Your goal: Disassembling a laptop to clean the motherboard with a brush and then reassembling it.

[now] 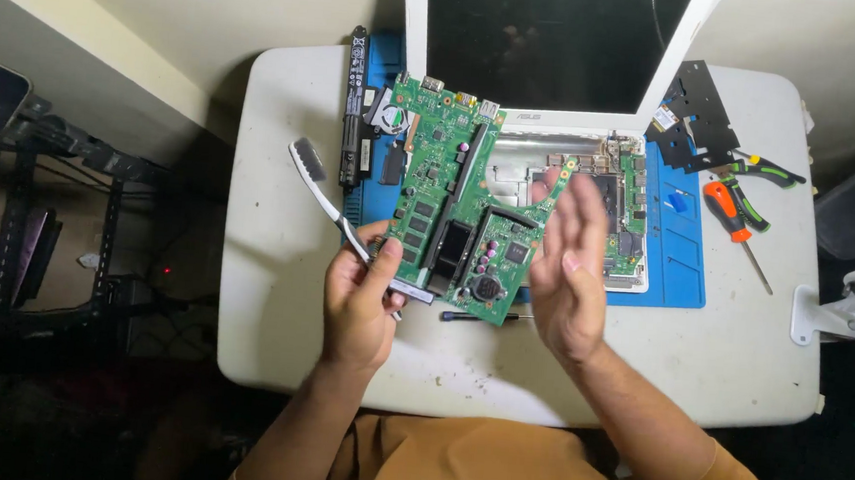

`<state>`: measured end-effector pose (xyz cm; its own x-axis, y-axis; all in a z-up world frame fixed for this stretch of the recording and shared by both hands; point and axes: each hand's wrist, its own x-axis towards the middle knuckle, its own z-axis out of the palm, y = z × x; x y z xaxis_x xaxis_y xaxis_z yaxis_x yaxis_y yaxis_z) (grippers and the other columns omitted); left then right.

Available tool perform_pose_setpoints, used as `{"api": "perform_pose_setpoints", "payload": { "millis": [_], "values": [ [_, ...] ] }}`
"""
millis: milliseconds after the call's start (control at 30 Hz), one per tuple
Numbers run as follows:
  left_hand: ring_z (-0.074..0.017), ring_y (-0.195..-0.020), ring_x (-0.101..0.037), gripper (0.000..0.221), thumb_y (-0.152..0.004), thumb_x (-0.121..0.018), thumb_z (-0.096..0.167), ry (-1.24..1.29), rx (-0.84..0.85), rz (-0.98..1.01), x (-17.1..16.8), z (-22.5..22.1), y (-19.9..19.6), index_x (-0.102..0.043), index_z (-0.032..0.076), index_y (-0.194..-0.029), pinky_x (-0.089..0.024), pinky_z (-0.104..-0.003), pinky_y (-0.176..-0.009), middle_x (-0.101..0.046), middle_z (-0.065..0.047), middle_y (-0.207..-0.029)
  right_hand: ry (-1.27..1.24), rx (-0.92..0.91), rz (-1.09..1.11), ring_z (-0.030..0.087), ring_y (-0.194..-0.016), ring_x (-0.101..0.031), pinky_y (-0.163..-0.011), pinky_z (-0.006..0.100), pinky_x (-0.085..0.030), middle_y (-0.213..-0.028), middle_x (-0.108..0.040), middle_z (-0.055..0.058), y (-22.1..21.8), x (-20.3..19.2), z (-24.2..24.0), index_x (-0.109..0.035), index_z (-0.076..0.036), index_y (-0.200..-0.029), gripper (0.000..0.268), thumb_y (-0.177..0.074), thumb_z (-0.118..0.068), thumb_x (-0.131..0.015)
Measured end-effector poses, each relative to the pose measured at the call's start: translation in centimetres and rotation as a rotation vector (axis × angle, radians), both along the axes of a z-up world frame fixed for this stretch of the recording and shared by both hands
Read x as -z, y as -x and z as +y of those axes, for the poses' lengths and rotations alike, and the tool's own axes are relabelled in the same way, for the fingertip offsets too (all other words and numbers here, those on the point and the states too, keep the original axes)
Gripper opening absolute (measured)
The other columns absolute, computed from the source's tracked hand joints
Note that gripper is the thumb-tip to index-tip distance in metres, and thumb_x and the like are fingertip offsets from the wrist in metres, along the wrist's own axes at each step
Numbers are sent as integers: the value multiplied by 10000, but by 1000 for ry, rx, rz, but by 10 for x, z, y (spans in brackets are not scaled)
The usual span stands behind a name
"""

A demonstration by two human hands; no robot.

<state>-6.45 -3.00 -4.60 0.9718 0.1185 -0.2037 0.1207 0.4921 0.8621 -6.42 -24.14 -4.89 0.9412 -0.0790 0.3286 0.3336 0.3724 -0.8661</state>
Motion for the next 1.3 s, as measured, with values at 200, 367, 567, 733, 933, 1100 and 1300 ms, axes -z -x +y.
{"api": "perform_pose_setpoints", "payload": {
  "millis": [200,367,567,733,933,1100,1300],
  "values": [
    [-159,-634,-582,467,-1005,-640,298,-287,173,-199,26,1,-6,-639,-80,-1279,-534,-249,-533,-616,-139,-821,-517,49,509,363,-944,-754,-886,525,-628,-1096,-717,283,3,25,26,-617,-31,-1243,462,-1074,-425,-444],
    [-279,-938,-640,420,-1095,-384,172,-1044,82,-561,-33,9,11,-631,52,-1414,-585,-380,-818,-569,-85,-1068,-478,137,446,400,-1024,-719,-940,593,-603,-1168,-677,301,-10,38,8,-559,-32,-1328,540,-1068,-469,-378],
    [-193,-600,-644,420,-1019,-518,38,-1303,13,-688,-16,-14,36,-734,241,-1316,-591,-306,-587,-626,-7,-959,-498,132,347,353,-982,-733,-904,569,-635,-1118,-680,262,-19,7,18,-539,-71,-1315,484,-1070,-459,-383],
    [-142,-587,-630,462,-991,-523,-8,-1408,-65,-712,-20,-19,26,-751,267,-1282,-580,-290,-543,-590,16,-1026,-458,93,337,367,-986,-725,-908,572,-626,-1103,-692,270,-10,-10,40,-580,-19,-1275,428,-1093,-369,-415],
    [-157,-528,-587,478,-964,-532,-21,-1333,22,-679,-9,-23,34,-742,249,-1297,-556,-299,-479,-545,2,-1006,-478,120,254,363,-1055,-701,-990,599,-597,-1155,-653,235,-20,-13,19,-497,-74,-1319,411,-1087,-399,-401],
    [-148,-574,-614,460,-962,-559,3,-1442,-34,-798,-14,-28,28,-761,296,-1253,-553,-293,-546,-561,30,-979,-516,30,243,362,-1111,-701,-1021,616,-566,-1231,-658,211,-18,-4,27,-456,-77,-1388,434,-1117,-378,-300],
    [-130,-568,-570,468,-973,-534,25,-1376,-43,-803,9,-30,31,-772,329,-1238,-545,-269,-556,-546,58,-955,-527,65,244,375,-1140,-698,-1047,639,-554,-1261,-650,223,-25,6,9,-432,-115,-1414,429,-1103,-391,-325]
  ]
}}
